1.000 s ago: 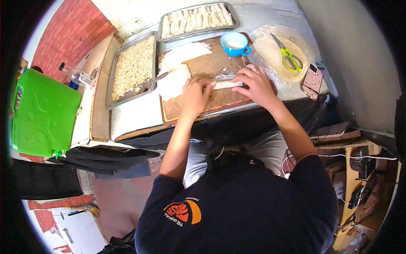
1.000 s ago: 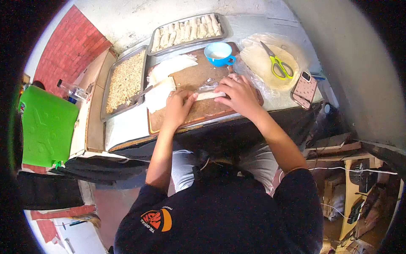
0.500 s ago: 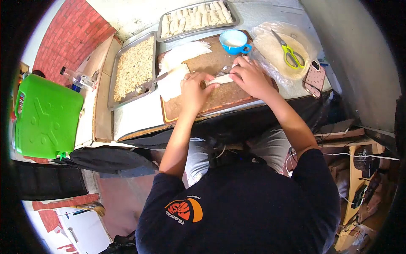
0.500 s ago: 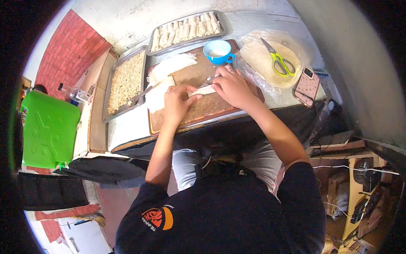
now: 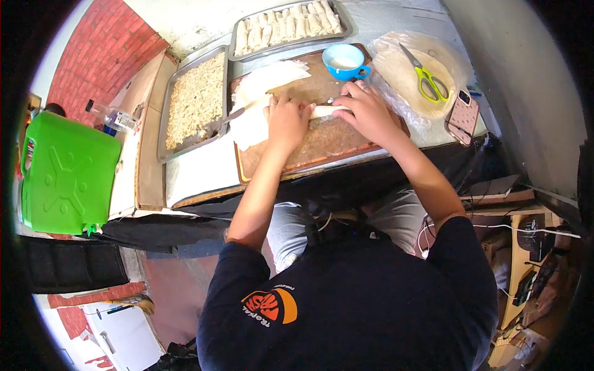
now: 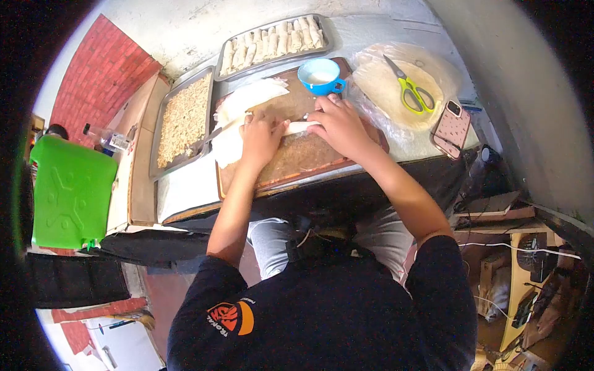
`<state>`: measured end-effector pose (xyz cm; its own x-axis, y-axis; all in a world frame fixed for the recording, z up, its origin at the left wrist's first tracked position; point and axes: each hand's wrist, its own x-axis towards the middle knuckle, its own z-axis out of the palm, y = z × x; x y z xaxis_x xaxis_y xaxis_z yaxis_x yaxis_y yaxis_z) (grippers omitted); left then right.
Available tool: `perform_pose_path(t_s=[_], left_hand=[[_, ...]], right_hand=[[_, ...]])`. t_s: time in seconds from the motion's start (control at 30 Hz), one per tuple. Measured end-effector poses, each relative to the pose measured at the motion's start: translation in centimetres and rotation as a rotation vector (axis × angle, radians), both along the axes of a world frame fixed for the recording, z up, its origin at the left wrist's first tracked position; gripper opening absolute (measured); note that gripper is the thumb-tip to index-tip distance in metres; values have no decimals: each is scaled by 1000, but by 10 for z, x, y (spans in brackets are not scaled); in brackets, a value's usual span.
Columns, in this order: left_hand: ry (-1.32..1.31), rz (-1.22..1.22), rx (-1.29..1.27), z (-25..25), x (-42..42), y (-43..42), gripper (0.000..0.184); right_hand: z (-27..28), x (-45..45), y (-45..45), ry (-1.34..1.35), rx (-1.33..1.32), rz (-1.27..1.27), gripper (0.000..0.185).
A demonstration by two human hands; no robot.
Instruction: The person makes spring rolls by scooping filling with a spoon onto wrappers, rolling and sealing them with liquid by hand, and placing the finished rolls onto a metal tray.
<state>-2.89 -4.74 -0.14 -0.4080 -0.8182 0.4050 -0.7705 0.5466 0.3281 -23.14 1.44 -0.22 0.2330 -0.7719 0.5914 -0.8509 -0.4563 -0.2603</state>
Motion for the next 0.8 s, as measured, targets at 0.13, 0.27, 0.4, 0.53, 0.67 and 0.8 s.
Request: perform_pose_path(t_s=[0.13, 0.27, 0.4, 0.53, 0.67, 0.8], left_hand=[[158, -121, 115, 5, 1, -5, 16], [144, -164, 53, 12, 6, 1, 16], [122, -144, 122, 9, 5, -12, 17], [85, -130, 248, 12, 0, -24, 19], [117, -195, 95, 10, -2, -36, 19], [101, -269, 125, 13, 3, -34, 24]], right_hand=[[-2, 1, -10, 12, 9, -9, 16], [-11, 0, -19, -11, -32, -40, 11], [1, 4, -19, 12, -66, -92, 8], [0, 0, -18, 79, -51, -49, 13], [-2, -1, -17, 48, -50, 9, 20], [-2, -8, -21, 84, -47, 24, 20]])
